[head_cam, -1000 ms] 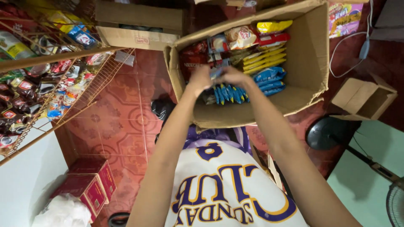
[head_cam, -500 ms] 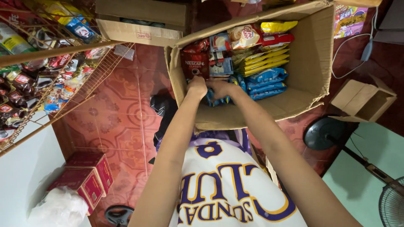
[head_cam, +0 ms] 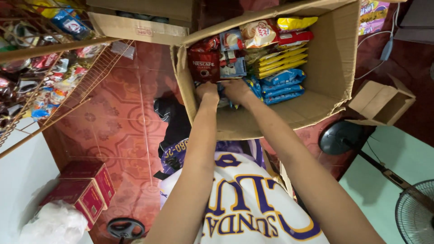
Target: Sort and organize various snack bags and boxes into a cardboard box and onto shelves.
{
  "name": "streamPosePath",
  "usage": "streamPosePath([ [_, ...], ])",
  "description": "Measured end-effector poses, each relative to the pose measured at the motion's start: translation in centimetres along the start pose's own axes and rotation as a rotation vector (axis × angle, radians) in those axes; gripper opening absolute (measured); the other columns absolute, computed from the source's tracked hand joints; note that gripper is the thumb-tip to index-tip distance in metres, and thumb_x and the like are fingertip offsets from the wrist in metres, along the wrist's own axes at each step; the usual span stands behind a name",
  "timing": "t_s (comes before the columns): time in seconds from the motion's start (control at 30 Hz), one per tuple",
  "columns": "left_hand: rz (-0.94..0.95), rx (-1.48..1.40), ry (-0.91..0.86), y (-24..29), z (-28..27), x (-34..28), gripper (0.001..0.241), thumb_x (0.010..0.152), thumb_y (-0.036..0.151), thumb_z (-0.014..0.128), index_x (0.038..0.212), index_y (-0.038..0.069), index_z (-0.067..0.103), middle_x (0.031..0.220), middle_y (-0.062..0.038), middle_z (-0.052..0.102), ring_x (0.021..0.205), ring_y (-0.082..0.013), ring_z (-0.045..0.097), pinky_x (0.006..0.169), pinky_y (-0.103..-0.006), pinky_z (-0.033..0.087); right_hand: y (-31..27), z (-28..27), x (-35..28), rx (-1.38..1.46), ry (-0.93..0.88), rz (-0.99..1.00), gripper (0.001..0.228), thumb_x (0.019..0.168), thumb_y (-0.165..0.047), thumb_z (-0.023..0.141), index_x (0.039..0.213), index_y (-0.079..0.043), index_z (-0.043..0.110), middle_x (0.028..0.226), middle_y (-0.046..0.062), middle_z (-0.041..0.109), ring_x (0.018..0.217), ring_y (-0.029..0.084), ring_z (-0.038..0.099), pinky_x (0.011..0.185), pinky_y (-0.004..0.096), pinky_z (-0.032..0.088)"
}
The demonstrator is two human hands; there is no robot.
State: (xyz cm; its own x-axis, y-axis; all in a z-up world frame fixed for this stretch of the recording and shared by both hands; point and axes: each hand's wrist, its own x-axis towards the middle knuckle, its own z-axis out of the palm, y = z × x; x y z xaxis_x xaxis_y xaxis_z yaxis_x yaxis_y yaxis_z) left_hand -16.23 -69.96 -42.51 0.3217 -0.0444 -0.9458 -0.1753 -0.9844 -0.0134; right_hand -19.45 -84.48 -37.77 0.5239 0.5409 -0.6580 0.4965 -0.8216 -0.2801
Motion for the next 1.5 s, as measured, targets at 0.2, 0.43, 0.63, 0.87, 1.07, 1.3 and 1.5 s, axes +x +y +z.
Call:
streamPosePath([
  [0.2,0.020,0.263,0.006,0.6,7.5,7.7,0.034,0.104,0.028,0.053,0.134,0.019,0.066,0.140,-0.002,0.062,0.124,-0.0247,0.061,0.090,-0.0455,0.057,1.6,-2.9,-2.6,0.247,-0.060,0.068,0.056,0.074,-0.009,0.073,0.129,-0.018,0.066,0.147,0.010,0.046,0.135,0.035,0.046,0.100,0.055,0.047],
  [0.43,0.162,0.233,0.037,2.5,3.7,2.9,0.033,0.102,0.024,0.053,0.130,0.017,0.069,0.137,-0.005,0.064,0.123,-0.0263,0.063,0.091,-0.0460,0.057,1.5,-2.4,-2.6,0.353,-0.065,0.109,0.050,0.081,-0.011,0.071,0.129,-0.025,0.069,0.151,0.007,0.047,0.140,0.034,0.044,0.104,0.059,0.045],
  [0.63,0.271,0.179,0.077,2.7,-0.5,-2.1,0.033,0.099,0.020,0.054,0.127,0.015,0.072,0.134,-0.008,0.067,0.122,-0.0278,0.065,0.092,-0.0465,0.057,1.8,-2.3,-2.5,0.399,-0.076,0.092,0.060,0.075,-0.011,0.073,0.132,-0.030,0.066,0.155,0.008,0.041,0.141,0.036,0.040,0.107,0.057,0.042],
  [0.87,0.378,0.116,0.187,1.5,-3.3,-4.7,0.033,0.096,0.016,0.055,0.122,0.012,0.075,0.130,-0.012,0.070,0.121,-0.0296,0.067,0.094,-0.0472,0.057,4.4,-0.5,-1.0,0.638,0.176,-0.004,0.054,0.080,-0.014,0.073,0.134,-0.014,0.066,0.137,0.016,0.060,0.126,0.038,0.057,0.106,0.046,0.047],
  [1.07,0.507,-0.140,0.323,0.7,-6.1,-3.6,0.036,0.091,0.009,0.057,0.123,0.009,0.072,0.125,-0.020,0.070,0.118,-0.0355,0.067,0.094,-0.0482,0.056,6.4,-4.0,-2.8,0.827,0.429,0.052,0.038,0.092,-0.021,0.072,0.126,-0.005,0.070,0.118,0.018,0.073,0.109,0.033,0.071,0.094,0.040,0.055],
  [1.3,0.984,-0.887,0.813,-5.4,-13.1,-20.8,0.028,0.097,0.007,0.063,0.124,0.002,0.067,0.117,-0.021,0.073,0.108,-0.0315,0.071,0.093,-0.0391,0.057,1.9,-15.3,-7.8,1.408,0.656,-0.019,0.027,0.100,-0.009,0.064,0.126,-0.001,0.063,0.116,0.006,0.074,0.105,0.015,0.069,0.093,0.030,0.056],
  [1.5,0.984,-1.264,0.866,-14.3,-14.7,-31.3,0.023,0.101,0.008,0.062,0.123,0.002,0.068,0.112,-0.009,0.076,0.102,-0.0158,0.073,0.091,-0.0309,0.059,-4.9,-23.9,-5.7,1.431,0.761,-0.270,0.023,0.103,-0.007,0.065,0.125,-0.003,0.066,0.112,0.003,0.072,0.102,0.010,0.067,0.091,0.028,0.056],
])
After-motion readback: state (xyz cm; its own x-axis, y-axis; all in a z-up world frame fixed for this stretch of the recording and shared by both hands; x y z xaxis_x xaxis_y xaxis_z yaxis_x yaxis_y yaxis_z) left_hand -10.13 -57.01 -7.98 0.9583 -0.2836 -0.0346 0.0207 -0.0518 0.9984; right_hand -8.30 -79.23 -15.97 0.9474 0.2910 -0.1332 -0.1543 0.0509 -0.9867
